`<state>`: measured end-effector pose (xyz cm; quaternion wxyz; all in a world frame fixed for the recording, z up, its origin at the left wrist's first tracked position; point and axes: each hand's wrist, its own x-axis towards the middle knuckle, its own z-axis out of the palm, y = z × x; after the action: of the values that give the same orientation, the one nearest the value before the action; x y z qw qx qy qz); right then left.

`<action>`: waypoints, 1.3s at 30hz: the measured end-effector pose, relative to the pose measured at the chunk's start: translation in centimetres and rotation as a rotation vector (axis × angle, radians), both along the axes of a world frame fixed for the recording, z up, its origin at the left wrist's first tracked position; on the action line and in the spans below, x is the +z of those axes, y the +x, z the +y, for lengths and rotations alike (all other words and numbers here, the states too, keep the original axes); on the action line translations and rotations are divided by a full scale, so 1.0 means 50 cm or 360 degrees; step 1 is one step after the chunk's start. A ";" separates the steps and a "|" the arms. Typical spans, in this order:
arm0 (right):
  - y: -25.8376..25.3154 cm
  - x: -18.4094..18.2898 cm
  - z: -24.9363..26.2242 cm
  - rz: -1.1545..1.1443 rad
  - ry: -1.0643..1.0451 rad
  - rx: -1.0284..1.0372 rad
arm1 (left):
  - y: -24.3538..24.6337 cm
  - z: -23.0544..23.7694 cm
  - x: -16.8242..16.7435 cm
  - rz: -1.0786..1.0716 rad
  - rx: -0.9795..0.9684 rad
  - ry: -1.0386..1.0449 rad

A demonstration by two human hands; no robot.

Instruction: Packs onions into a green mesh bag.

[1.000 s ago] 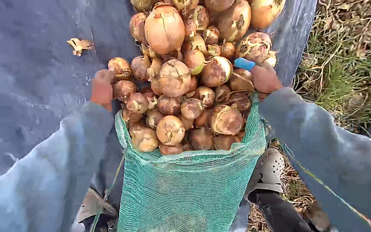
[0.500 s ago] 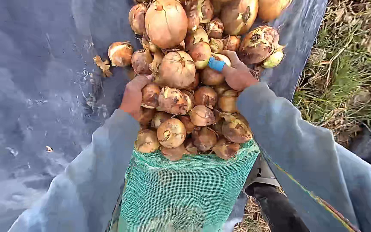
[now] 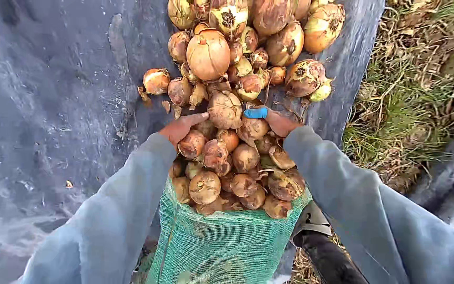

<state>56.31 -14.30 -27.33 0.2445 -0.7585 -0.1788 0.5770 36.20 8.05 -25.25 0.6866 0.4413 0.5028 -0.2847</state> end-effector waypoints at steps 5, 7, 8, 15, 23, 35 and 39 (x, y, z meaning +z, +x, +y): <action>-0.071 0.005 -0.035 0.0136 -0.0055 -0.0118 | -0.045 -0.017 -0.017 -0.0312 -0.0460 0.0153; -0.098 0.029 -0.046 0.0210 -0.0166 -0.0153 | -0.064 -0.028 -0.018 -0.0372 -0.0626 0.0186; -0.116 0.040 -0.058 0.0242 -0.0209 -0.0152 | -0.074 -0.039 -0.015 -0.0403 -0.0708 0.0180; -0.321 0.095 -0.228 0.0452 -0.0547 -0.0058 | -0.151 -0.280 0.083 -0.0266 -0.1280 0.0013; -0.520 0.361 -0.372 0.0466 -0.0829 0.0516 | -0.335 -0.519 0.280 -0.0027 -0.1943 0.0049; -0.136 0.010 -0.070 -0.0570 -0.0651 -0.0261 | -0.188 -0.072 -0.048 0.0372 -0.0536 0.1481; -0.125 -0.023 -0.040 -0.0802 -0.0604 0.0042 | -0.203 -0.067 -0.080 0.0087 -0.0185 0.1211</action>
<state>50.08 -16.30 -28.46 0.0392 -0.9072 -0.1328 0.3972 26.04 4.70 -29.23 0.4429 0.6846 0.5646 -0.1278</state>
